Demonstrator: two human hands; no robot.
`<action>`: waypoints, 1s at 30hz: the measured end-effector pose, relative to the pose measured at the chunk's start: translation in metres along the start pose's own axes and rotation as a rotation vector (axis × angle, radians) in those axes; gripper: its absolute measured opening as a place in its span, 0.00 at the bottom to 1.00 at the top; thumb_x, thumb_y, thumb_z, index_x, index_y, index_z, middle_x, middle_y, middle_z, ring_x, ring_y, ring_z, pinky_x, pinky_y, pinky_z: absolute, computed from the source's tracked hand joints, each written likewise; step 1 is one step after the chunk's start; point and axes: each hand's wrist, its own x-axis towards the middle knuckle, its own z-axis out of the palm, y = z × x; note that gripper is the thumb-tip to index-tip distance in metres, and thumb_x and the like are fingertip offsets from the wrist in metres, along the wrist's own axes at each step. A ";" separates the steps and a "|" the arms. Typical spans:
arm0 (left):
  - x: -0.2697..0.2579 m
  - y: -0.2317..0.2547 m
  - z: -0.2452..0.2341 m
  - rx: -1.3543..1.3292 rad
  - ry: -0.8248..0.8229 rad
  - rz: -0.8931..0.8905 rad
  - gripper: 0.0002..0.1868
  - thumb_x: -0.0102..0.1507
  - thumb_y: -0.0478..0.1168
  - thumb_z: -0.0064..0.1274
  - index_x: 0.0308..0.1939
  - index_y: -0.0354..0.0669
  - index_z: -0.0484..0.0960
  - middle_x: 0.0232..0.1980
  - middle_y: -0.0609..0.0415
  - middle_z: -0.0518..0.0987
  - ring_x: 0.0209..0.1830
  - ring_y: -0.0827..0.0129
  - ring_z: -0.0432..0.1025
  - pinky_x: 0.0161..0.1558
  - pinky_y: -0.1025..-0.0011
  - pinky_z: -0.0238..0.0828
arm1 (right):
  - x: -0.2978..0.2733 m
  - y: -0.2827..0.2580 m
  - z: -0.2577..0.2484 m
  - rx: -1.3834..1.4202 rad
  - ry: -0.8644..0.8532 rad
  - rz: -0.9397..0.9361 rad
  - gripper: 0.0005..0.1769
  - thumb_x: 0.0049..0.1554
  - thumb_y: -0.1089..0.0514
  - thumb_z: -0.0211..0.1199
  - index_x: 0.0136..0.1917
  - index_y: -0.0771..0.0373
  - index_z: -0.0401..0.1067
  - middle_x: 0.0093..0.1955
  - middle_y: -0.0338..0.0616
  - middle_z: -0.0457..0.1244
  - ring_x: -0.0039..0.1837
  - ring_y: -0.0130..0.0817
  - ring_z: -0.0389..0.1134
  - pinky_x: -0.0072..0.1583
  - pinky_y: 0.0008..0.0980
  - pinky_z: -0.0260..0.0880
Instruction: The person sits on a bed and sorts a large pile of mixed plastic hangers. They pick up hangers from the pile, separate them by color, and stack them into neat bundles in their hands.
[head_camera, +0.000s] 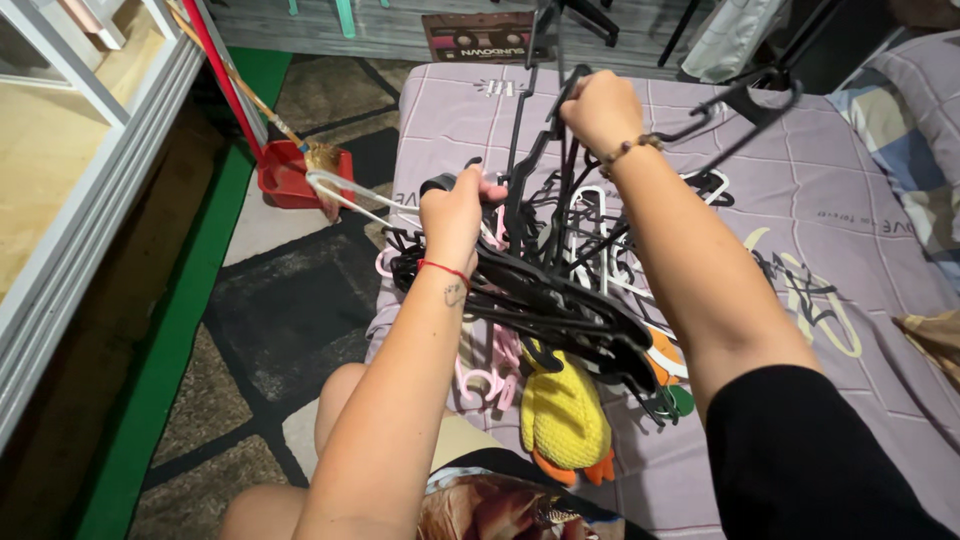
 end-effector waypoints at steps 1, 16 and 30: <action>0.003 0.001 -0.001 -0.007 0.011 0.029 0.15 0.60 0.39 0.53 0.24 0.28 0.80 0.27 0.42 0.84 0.26 0.63 0.78 0.38 0.68 0.75 | 0.002 0.001 0.000 -0.005 0.013 -0.019 0.11 0.51 0.54 0.65 0.47 0.55 0.82 0.44 0.54 0.70 0.49 0.54 0.72 0.54 0.46 0.71; -0.005 -0.024 -0.010 0.190 0.038 -0.014 0.19 0.61 0.43 0.54 0.26 0.29 0.89 0.32 0.45 0.86 0.29 0.71 0.74 0.37 0.73 0.69 | 0.005 0.041 -0.042 -0.043 -0.288 -0.137 0.10 0.53 0.55 0.70 0.49 0.54 0.82 0.42 0.46 0.72 0.42 0.41 0.74 0.51 0.40 0.75; -0.007 -0.006 0.004 0.317 0.091 0.084 0.18 0.59 0.42 0.51 0.23 0.34 0.89 0.25 0.53 0.86 0.25 0.69 0.77 0.34 0.75 0.72 | -0.002 0.041 -0.027 0.028 0.066 -0.125 0.09 0.55 0.53 0.68 0.49 0.56 0.81 0.42 0.53 0.71 0.47 0.47 0.75 0.55 0.40 0.74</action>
